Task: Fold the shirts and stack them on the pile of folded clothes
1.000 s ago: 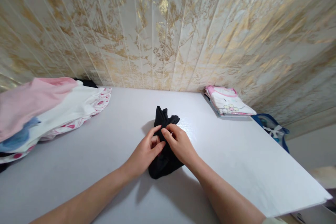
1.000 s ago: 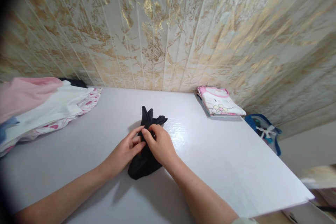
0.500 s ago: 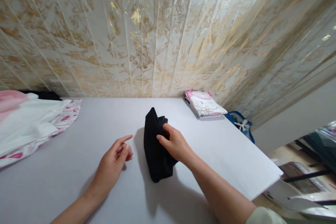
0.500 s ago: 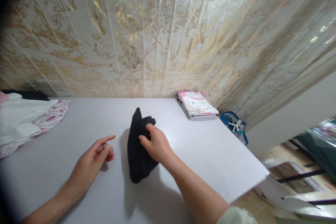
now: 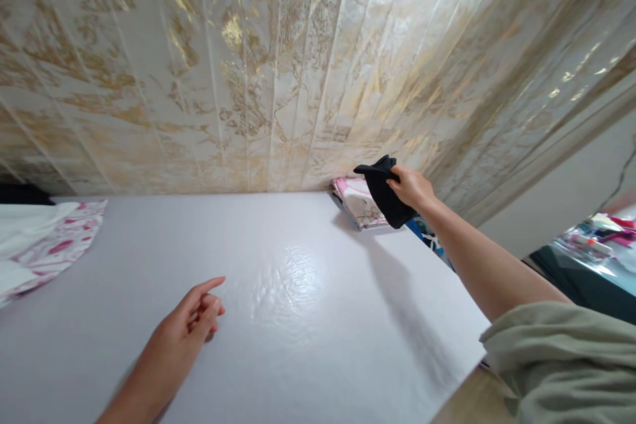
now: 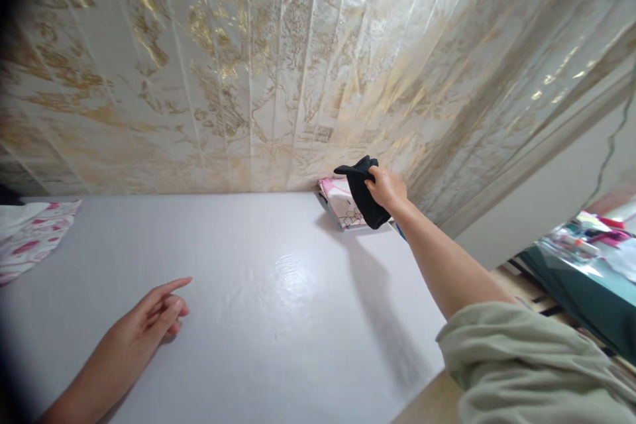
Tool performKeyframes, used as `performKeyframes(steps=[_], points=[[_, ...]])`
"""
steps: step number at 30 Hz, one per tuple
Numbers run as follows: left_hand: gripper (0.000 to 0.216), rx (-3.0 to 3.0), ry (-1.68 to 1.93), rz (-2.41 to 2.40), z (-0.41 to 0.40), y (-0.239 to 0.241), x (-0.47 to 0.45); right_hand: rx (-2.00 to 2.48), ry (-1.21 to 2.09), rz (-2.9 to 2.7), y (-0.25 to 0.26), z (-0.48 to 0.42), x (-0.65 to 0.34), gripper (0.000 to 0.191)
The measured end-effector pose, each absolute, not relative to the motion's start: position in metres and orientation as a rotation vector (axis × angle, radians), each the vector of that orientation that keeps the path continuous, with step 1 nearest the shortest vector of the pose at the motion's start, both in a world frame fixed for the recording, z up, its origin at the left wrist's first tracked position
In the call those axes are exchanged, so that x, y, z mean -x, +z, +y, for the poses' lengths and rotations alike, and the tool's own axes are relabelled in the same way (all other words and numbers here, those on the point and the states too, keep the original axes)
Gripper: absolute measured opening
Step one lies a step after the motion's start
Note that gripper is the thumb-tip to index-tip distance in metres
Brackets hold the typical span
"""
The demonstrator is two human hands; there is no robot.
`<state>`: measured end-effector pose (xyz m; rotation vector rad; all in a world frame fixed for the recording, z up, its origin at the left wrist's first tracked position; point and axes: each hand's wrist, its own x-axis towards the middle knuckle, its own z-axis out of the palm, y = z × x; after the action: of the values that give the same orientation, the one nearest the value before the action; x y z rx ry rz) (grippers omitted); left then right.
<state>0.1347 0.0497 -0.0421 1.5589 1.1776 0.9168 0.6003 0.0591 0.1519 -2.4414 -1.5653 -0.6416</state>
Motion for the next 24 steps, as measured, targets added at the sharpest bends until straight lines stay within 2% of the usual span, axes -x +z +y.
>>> performKeyframes(steps=[4, 13, 24], points=[[0.072, -1.528, 0.891, 1.223, 0.052, -0.044, -0.135, 2.559, -0.67, -1.436, 0.147, 0.08, -0.634, 0.027], [0.081, -1.443, 0.839, 1.324, 0.056, -0.048, -0.134, 2.567, -0.661, -1.497, 0.135, 0.118, -0.669, 0.03], [0.07, -1.455, 0.825, 1.304, 0.061, -0.075, -0.127, 2.631, -0.544, -1.505, 0.095, 0.134, -0.665, 0.032]])
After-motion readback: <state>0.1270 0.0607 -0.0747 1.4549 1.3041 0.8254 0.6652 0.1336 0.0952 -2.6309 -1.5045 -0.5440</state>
